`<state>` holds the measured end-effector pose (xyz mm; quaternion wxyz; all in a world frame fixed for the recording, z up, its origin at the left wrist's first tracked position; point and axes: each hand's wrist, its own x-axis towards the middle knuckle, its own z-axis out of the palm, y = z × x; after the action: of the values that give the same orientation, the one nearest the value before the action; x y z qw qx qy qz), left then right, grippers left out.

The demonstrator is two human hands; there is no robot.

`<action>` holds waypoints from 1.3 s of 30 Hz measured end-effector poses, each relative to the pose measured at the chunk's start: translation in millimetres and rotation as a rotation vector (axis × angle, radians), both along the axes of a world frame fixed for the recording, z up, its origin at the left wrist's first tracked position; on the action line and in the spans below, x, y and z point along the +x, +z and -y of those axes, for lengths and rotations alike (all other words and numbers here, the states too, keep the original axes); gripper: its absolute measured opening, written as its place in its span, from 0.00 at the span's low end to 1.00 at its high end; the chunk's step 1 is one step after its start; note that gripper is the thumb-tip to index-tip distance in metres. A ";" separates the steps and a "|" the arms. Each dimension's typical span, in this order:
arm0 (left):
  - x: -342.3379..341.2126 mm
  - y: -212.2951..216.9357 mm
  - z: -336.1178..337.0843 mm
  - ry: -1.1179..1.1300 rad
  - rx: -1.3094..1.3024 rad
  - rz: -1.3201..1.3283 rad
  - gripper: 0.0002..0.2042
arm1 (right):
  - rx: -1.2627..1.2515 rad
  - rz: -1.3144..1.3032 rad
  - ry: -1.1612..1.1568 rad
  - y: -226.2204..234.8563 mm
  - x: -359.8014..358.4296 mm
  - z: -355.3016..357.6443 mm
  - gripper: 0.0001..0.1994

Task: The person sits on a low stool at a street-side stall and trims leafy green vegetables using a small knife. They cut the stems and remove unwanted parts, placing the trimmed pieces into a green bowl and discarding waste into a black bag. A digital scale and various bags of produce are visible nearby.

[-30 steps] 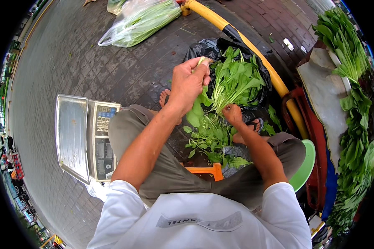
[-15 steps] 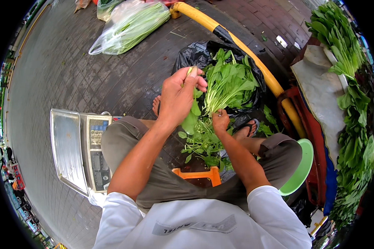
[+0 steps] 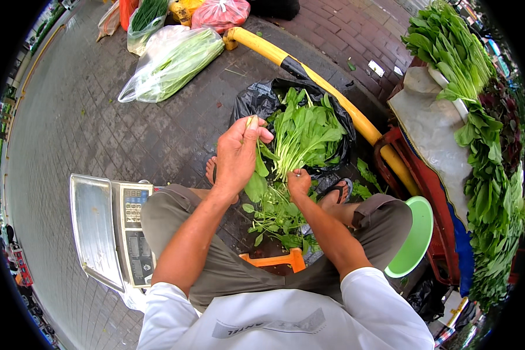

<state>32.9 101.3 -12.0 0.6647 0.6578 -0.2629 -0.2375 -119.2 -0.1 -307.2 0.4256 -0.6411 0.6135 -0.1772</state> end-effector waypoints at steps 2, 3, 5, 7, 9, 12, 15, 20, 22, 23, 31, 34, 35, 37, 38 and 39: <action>0.3 -0.4 0.2 0.008 -0.017 -0.006 0.13 | 0.008 -0.011 -0.011 15.1 0.1 1.5 0.10; 0.7 1.3 0.0 0.019 -0.017 0.002 0.14 | -0.063 -0.027 0.030 28.4 1.4 1.6 0.10; 1.5 -3.9 2.7 0.019 -0.060 0.053 0.14 | -0.146 -0.041 0.069 55.6 3.2 6.5 0.11; -0.1 -1.4 4.6 0.015 -0.103 0.102 0.14 | -0.125 -0.071 0.135 79.9 -0.3 20.2 0.14; -2.5 5.8 4.3 -0.012 -0.078 0.051 0.14 | -0.092 -0.050 0.160 104.5 -7.3 35.7 0.14; -1.0 -1.1 4.6 -0.009 -0.087 0.073 0.14 | -0.066 -0.055 0.227 154.0 -14.6 47.6 0.14; -5.5 -2.4 7.0 -0.013 -0.102 0.087 0.15 | -0.223 -0.050 0.335 202.3 -30.2 53.8 0.14; -12.0 -12.0 9.0 -0.102 -0.136 0.116 0.15 | -0.195 -0.185 0.627 277.6 -50.0 53.1 0.12; -18.6 -13.2 7.4 -0.124 -0.118 0.135 0.14 | -0.177 -0.156 0.695 297.6 -51.2 49.4 0.11; -22.2 -15.9 7.6 -0.184 -0.090 0.114 0.14 | -0.110 -0.172 0.735 319.6 -47.5 43.9 0.11; -39.5 -33.3 2.2 -0.441 0.015 0.273 0.14 | 0.081 -0.081 0.857 370.9 -14.5 30.6 0.11; -61.2 -21.8 12.9 -0.495 -0.033 0.165 0.13 | 0.037 0.092 0.747 336.8 -35.5 44.0 0.11; -60.0 -21.9 13.5 -0.487 -0.149 0.079 0.14 | -0.073 0.125 0.722 326.6 -31.0 40.3 0.10; -48.5 -16.0 4.7 -0.488 -0.047 0.103 0.14 | -0.050 0.314 0.661 296.7 -18.7 32.3 0.09; -50.6 -11.0 3.5 -0.498 -0.009 0.034 0.14 | -0.109 0.346 0.677 289.2 -17.6 31.6 0.10; -51.3 -17.9 1.3 -0.504 -0.024 -0.067 0.13 | -0.149 0.291 0.657 277.6 -12.7 31.0 0.11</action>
<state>-18.4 100.0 -29.9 0.6006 0.5553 -0.3991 -0.4142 -131.9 -31.0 -29.6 0.4949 -0.8012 0.2934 -0.1645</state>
